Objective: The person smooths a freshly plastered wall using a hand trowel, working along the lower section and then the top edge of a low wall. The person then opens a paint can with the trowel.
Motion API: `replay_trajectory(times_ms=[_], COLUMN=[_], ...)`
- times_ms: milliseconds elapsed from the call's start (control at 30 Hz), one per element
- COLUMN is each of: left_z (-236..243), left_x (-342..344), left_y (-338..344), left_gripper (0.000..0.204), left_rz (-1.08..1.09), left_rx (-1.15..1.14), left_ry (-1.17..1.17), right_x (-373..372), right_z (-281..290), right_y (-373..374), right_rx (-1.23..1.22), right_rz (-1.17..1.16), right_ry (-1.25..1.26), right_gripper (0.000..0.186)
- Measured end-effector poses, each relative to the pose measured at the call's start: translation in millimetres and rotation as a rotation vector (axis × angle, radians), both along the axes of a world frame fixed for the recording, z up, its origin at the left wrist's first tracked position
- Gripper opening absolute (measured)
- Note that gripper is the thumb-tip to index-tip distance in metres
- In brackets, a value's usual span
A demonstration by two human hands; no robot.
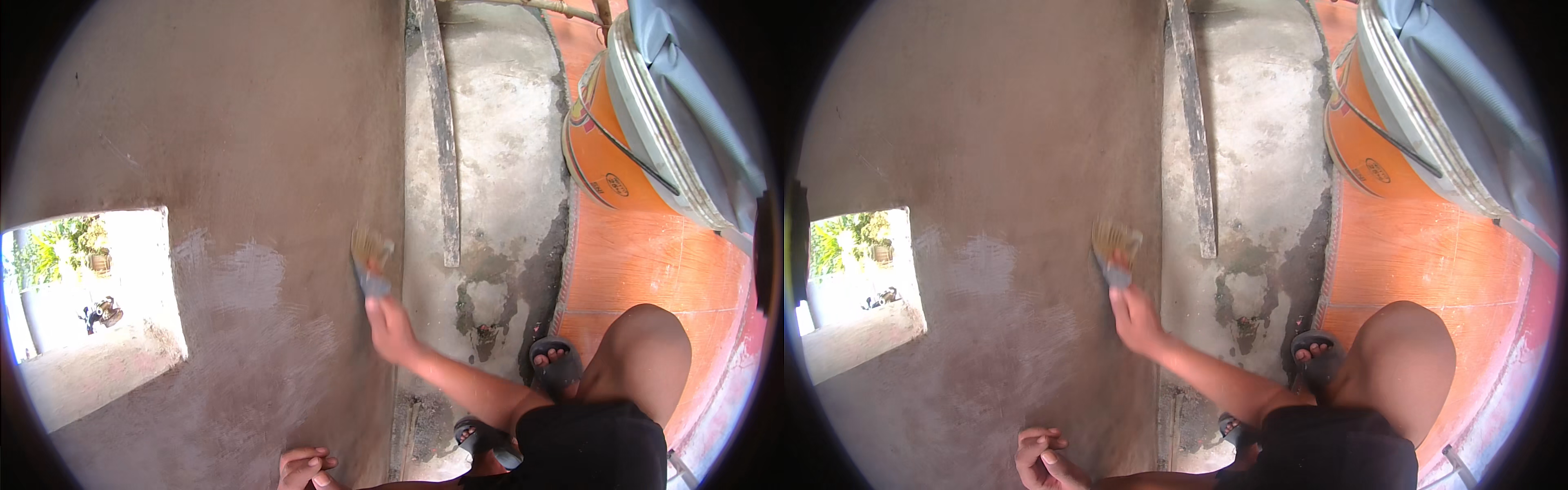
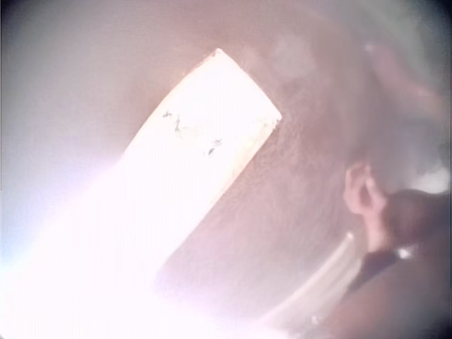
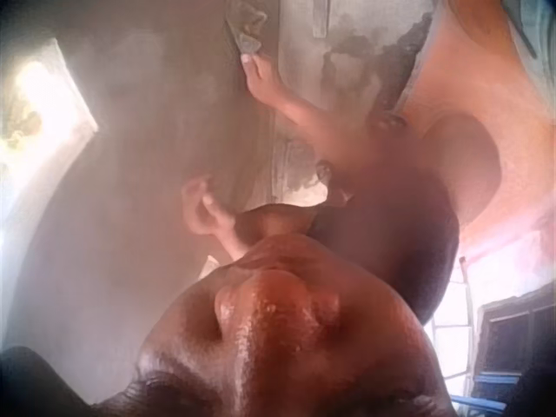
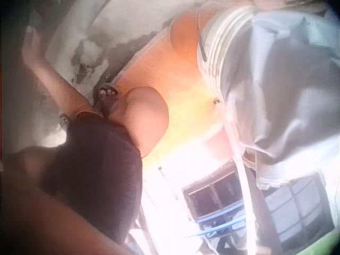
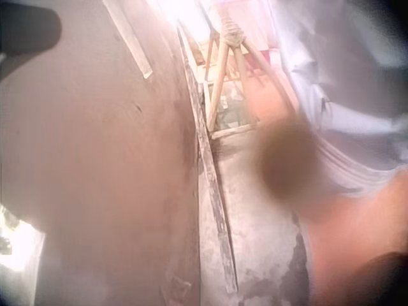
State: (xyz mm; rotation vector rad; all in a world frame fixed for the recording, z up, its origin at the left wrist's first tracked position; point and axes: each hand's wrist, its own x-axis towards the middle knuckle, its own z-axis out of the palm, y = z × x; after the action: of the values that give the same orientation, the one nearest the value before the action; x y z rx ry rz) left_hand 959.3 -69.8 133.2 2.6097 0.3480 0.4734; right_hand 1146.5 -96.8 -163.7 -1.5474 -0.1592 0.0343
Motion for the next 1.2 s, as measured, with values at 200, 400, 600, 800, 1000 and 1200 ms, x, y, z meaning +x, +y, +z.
replay_trajectory(times_ms=[200, 400, 600, 800, 1000, 1200], left_z=[-3, -3, 1, -2, -2, 0], left_x=[-3, -6, -5, -3, 3, 1], left_y=[1, 0, 2, 1, 1, 3], left_gripper=[0.017, 0.017, 0.018, 0.02, 0.02, 0.018], left_rz=[0.002, 0.026, 0.005, 0.045, -0.008, -0.035], left_rx=[-0.079, -0.096, -0.093, -0.117, -0.046, -0.079], left_ry=[-0.043, -0.028, -0.027, -0.038, -0.036, -0.027], right_x=[226, -26, 219, -5, 99, 225], right_z=[23, 86, 50, 45, -45, -86], right_y=[-24, -18, -4, -16, 9, -8], right_rx=[0.124, 0.155, 0.289, 0.066, 0.11, 0.231], right_rz=[-0.23, 0.218, -0.283, 0.246, -0.084, -0.167], right_ry=[0.16, -0.001, -0.078, 0.062, 0.003, -0.089], right_gripper=[0.042, 0.048, 0.041, 0.051, 0.034, 0.046])
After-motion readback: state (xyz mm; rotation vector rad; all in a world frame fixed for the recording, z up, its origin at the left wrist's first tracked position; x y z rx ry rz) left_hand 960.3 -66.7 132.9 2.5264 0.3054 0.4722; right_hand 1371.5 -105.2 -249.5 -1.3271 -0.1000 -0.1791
